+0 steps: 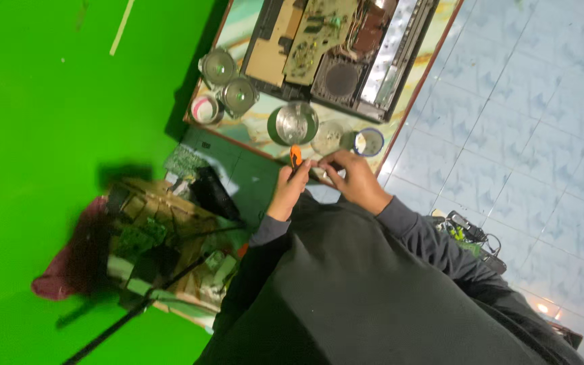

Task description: The person works on the internal components of a large musical keyboard using a screwdriver by hand, handling small screws and internal electronic boards.

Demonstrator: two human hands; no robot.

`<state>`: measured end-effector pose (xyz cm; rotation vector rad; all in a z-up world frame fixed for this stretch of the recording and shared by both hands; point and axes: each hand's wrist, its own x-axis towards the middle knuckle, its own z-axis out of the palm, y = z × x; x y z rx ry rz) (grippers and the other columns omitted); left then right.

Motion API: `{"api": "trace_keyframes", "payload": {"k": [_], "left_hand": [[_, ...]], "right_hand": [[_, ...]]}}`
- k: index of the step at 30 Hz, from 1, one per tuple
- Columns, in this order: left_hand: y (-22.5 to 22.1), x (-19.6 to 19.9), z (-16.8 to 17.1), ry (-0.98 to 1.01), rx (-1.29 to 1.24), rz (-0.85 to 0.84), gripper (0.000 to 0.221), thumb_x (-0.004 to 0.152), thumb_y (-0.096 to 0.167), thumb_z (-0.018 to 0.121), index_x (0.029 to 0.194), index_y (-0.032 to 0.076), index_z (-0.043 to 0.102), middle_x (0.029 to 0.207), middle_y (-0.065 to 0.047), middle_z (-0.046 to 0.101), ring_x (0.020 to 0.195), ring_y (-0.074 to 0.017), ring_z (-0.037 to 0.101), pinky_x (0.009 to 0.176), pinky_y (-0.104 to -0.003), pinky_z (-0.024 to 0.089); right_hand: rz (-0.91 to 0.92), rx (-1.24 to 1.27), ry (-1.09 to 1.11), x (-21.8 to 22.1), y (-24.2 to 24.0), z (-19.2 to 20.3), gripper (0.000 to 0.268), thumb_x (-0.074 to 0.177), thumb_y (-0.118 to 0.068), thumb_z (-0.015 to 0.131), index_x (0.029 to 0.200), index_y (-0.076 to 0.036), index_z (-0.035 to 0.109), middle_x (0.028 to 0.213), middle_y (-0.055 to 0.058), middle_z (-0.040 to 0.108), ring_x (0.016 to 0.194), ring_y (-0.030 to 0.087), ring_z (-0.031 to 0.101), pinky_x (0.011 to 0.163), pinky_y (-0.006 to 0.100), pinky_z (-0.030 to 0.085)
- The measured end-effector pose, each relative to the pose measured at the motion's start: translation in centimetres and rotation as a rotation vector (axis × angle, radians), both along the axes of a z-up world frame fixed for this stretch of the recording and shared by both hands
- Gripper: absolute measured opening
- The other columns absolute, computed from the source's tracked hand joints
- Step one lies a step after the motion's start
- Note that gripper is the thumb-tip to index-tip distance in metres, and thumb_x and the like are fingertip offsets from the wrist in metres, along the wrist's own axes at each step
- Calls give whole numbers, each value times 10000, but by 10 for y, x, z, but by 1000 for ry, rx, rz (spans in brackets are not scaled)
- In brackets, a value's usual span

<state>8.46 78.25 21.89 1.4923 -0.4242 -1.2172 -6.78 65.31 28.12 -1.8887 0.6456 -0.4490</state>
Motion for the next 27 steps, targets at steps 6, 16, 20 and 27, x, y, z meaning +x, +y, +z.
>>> {"api": "trace_keyframes", "payload": {"k": [6, 16, 20, 27], "left_hand": [[-25, 61, -23, 93, -11, -147, 344, 1081, 363, 626, 1017, 32, 690, 679, 111, 382, 584, -12, 323, 514, -238, 241], [-79, 168, -13, -19, -123, -477, 326, 1115, 297, 518, 1135, 44, 723, 725, 102, 394, 652, -27, 367, 587, -238, 325], [-91, 188, -12, -44, -137, -518, 324, 1112, 301, 522, 1137, 39, 711, 725, 96, 397, 648, -31, 353, 576, -241, 306], [-103, 202, -10, -2, -103, -559, 345, 1105, 314, 511, 1149, 30, 703, 719, 97, 404, 631, -26, 350, 560, -241, 302]], "right_hand": [[-79, -60, -24, 41, -12, -12, 114, 948, -88, 710, 1024, -4, 706, 946, 141, 718, 807, 286, 696, 690, 360, 545], [-445, -59, 19, 132, -2, -32, 184, 878, -12, 682, 1061, 0, 675, 920, 165, 647, 823, 309, 680, 723, 392, 543], [-493, -123, 85, 145, -3, -38, 202, 856, -3, 698, 1056, 8, 679, 948, 178, 660, 871, 356, 672, 770, 424, 540], [-473, -144, 147, 157, -2, -56, 248, 821, -9, 727, 1055, 45, 666, 1001, 221, 661, 905, 421, 649, 781, 446, 534]]}}
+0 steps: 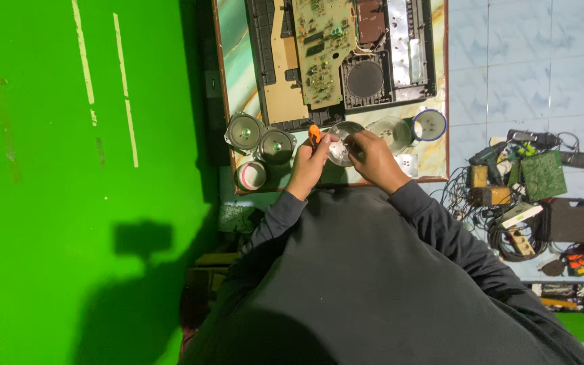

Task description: The person works on the internal components of a large musical keyboard using a screwdriver by hand, handling small screws and internal electronic boards.

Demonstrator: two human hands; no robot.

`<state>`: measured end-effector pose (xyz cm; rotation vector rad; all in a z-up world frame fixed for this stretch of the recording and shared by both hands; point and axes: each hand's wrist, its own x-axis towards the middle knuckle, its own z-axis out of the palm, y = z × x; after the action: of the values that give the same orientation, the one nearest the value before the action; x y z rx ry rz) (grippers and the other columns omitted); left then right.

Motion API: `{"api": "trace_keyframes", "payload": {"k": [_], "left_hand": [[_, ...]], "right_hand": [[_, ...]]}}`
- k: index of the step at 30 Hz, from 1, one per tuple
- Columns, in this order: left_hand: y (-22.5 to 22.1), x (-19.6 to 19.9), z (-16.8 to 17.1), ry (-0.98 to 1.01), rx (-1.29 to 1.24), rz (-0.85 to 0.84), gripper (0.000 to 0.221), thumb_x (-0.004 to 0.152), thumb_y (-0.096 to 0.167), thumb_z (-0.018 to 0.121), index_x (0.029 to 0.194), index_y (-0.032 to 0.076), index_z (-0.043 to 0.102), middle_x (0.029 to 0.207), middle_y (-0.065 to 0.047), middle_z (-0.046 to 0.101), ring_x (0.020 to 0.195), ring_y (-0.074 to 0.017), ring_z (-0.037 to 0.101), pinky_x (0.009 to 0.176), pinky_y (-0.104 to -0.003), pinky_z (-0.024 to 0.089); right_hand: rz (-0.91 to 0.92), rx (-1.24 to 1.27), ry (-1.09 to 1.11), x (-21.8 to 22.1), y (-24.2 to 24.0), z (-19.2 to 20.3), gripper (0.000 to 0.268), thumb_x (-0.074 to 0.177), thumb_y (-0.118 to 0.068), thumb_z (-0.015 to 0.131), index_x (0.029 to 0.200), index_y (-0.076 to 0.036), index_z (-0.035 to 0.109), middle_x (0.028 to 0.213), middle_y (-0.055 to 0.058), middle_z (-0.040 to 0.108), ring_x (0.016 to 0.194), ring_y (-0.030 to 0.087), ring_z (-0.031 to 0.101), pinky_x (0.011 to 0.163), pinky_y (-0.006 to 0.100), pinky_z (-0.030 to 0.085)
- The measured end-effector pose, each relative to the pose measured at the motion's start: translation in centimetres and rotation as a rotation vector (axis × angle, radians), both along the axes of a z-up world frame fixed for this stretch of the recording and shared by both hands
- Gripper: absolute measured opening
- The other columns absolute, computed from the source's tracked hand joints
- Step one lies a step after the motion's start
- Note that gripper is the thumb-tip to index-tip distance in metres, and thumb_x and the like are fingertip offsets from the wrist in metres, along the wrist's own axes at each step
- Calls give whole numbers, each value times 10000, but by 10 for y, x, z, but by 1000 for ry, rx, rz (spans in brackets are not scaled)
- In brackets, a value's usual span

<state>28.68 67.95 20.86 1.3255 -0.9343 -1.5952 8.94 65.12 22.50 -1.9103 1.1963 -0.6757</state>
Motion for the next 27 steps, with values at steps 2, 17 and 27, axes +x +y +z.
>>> {"api": "trace_keyframes", "payload": {"k": [2, 17, 27], "left_hand": [[-1, 4, 0, 12, 11, -7, 340, 1101, 309, 513, 1146, 30, 703, 719, 97, 401, 630, -26, 346, 556, -241, 296], [-5, -25, 46, 284, -237, -136, 302, 1150, 274, 347, 1246, 35, 505, 985, 0, 511, 845, -76, 432, 771, -242, 394], [-8, -141, 90, 135, -416, -188, 296, 1087, 157, 591, 1311, -32, 553, 1049, -66, 652, 990, -121, 628, 875, -284, 543]], "right_hand": [[1, -26, 6, 2, 0, -6, 268, 816, -12, 732, 1067, 54, 666, 1009, 226, 667, 912, 421, 653, 789, 445, 538], [120, 169, -211, -1, 23, 41, 297, 911, -162, 729, 1108, 49, 659, 940, 201, 693, 802, 335, 680, 714, 414, 531], [42, -67, -224, -109, 32, 54, 181, 901, -102, 703, 1030, 24, 704, 934, 183, 691, 832, 387, 675, 723, 436, 523]]}}
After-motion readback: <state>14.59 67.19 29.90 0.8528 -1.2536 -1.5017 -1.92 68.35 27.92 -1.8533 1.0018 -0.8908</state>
